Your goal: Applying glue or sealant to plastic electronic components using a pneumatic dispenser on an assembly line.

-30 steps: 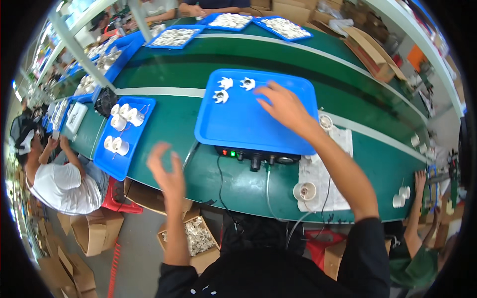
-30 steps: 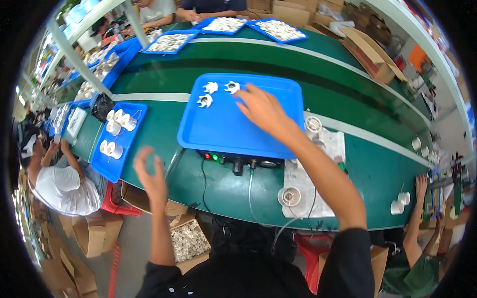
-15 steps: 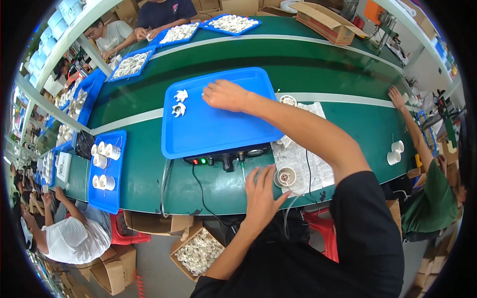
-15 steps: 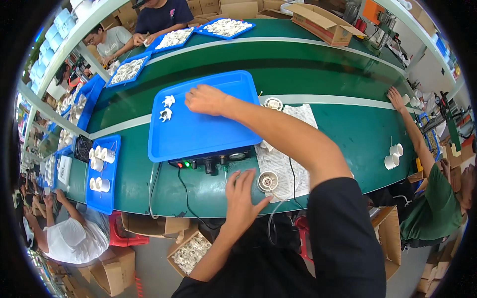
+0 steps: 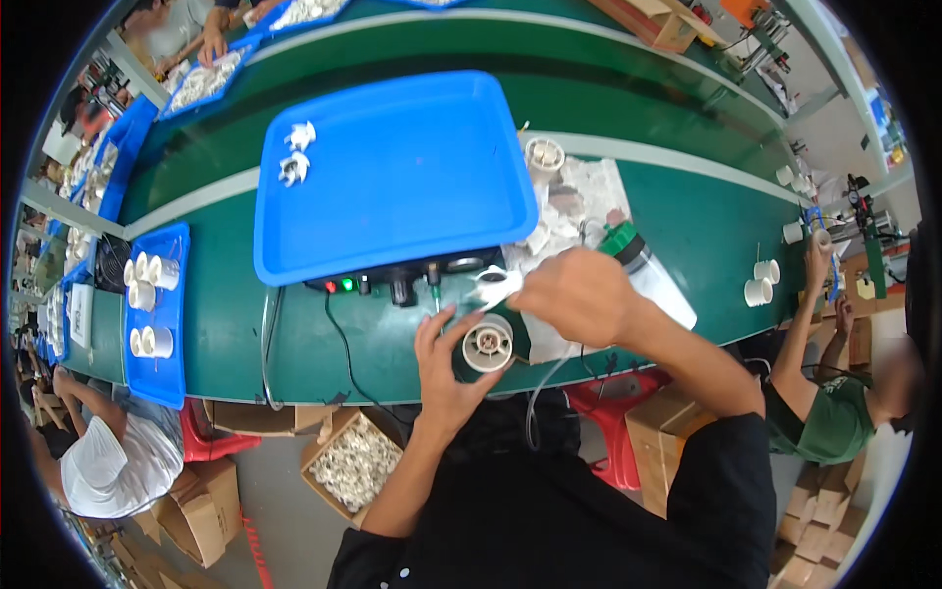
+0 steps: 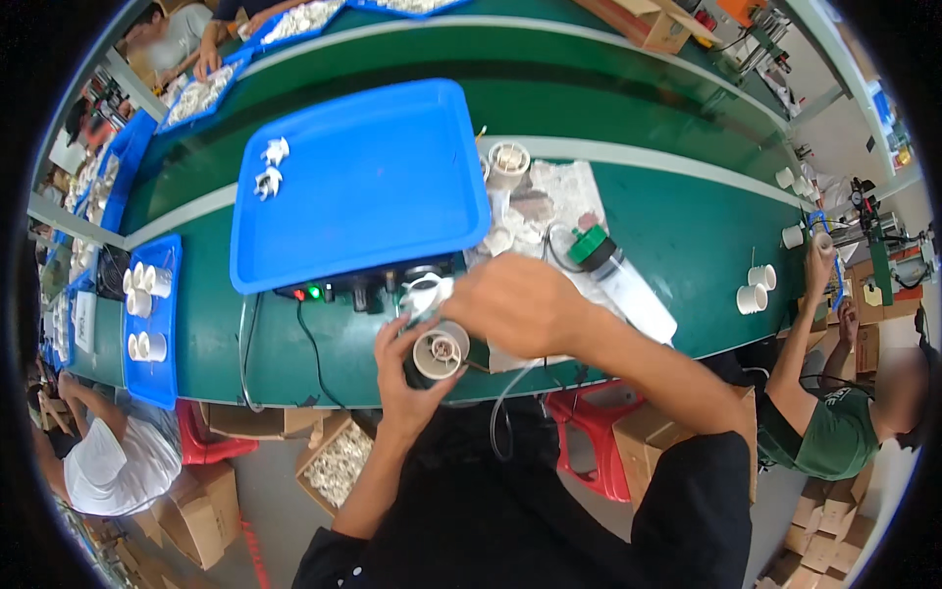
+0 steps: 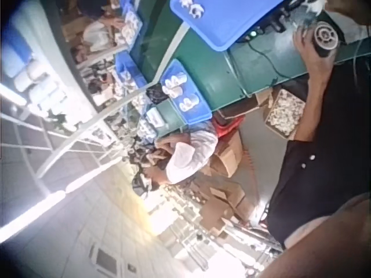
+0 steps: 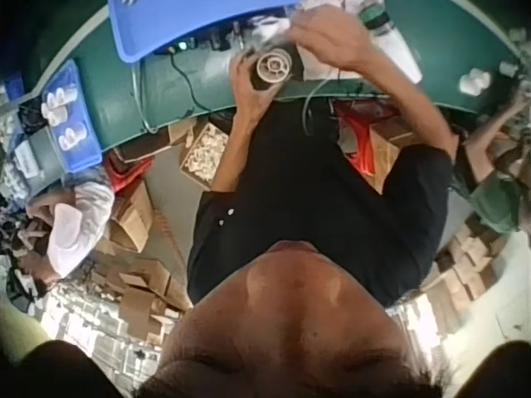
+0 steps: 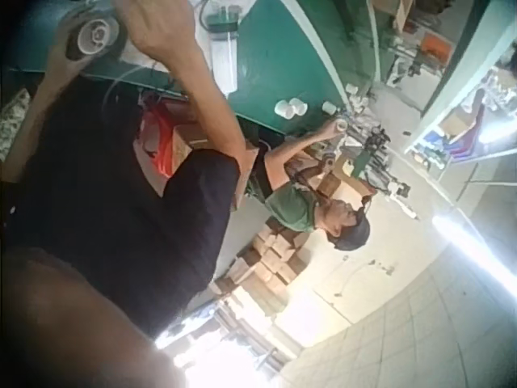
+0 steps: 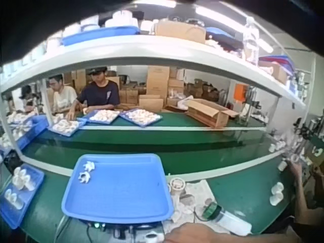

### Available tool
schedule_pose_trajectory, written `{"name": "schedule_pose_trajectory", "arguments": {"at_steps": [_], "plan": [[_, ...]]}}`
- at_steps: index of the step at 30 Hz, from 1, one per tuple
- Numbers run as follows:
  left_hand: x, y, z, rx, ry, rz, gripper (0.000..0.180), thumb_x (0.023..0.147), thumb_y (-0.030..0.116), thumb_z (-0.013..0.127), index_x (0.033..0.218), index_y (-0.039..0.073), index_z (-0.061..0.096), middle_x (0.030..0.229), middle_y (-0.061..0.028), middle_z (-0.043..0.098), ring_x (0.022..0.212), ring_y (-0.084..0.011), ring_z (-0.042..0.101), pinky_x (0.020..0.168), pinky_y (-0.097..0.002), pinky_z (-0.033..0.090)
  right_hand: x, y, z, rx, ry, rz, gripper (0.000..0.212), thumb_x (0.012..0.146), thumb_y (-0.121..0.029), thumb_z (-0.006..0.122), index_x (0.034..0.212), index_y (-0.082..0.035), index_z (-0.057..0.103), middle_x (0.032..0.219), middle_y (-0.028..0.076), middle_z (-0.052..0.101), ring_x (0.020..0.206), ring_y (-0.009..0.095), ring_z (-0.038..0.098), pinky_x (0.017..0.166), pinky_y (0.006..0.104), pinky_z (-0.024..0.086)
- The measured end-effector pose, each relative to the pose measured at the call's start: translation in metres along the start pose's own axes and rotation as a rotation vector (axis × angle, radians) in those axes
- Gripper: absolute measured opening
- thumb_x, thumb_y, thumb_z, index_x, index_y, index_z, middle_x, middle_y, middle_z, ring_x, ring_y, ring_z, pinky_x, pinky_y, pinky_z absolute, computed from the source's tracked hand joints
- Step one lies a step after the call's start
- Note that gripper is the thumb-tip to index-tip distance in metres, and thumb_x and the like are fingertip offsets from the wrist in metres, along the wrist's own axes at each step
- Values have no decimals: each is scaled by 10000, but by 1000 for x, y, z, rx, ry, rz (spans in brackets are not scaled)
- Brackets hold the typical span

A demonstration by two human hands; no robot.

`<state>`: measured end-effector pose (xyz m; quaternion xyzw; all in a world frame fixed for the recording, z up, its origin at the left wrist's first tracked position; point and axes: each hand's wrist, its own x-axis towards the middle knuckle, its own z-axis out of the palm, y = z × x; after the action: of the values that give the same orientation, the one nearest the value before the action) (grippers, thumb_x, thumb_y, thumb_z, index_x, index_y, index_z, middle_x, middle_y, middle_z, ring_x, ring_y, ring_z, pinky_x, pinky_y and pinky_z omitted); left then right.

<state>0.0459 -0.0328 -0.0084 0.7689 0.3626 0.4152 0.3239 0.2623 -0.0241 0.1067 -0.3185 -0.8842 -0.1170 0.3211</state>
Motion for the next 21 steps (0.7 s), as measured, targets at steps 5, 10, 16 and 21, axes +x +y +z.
{"name": "schedule_pose_trajectory", "arguments": {"at_steps": [5,10,16,21], "plan": [[2,1,5,61,-108,2,631,598,220,880,1159,64,636,1321,-164,504,1263,-334,441,1088,-510,280,-24,-52,5,1267,158,1362,110,912,-80,633,949,18,602,822,7,609,730,54,547,657,213,450],[5,7,5,51,-145,-3,561,646,209,841,1147,75,627,1193,-31,638,1278,-262,454,1074,-507,280,-36,-69,32,1000,-130,1505,77,915,-60,617,932,8,587,743,-2,575,661,50,514,597,215,419],[5,6,4,98,-205,-22,543,656,229,839,1134,76,631,1175,-29,647,1273,-263,460,1059,-512,294,-29,-71,27,686,-311,1501,146,896,-107,614,911,34,579,735,144,619,623,230,582,595,339,451],[6,3,5,107,-193,4,544,665,233,836,1142,73,629,1162,-34,652,1263,-264,472,1057,-515,291,-12,-77,24,591,-185,1445,152,900,-123,612,914,17,551,730,140,601,644,260,592,596,364,461]]}}
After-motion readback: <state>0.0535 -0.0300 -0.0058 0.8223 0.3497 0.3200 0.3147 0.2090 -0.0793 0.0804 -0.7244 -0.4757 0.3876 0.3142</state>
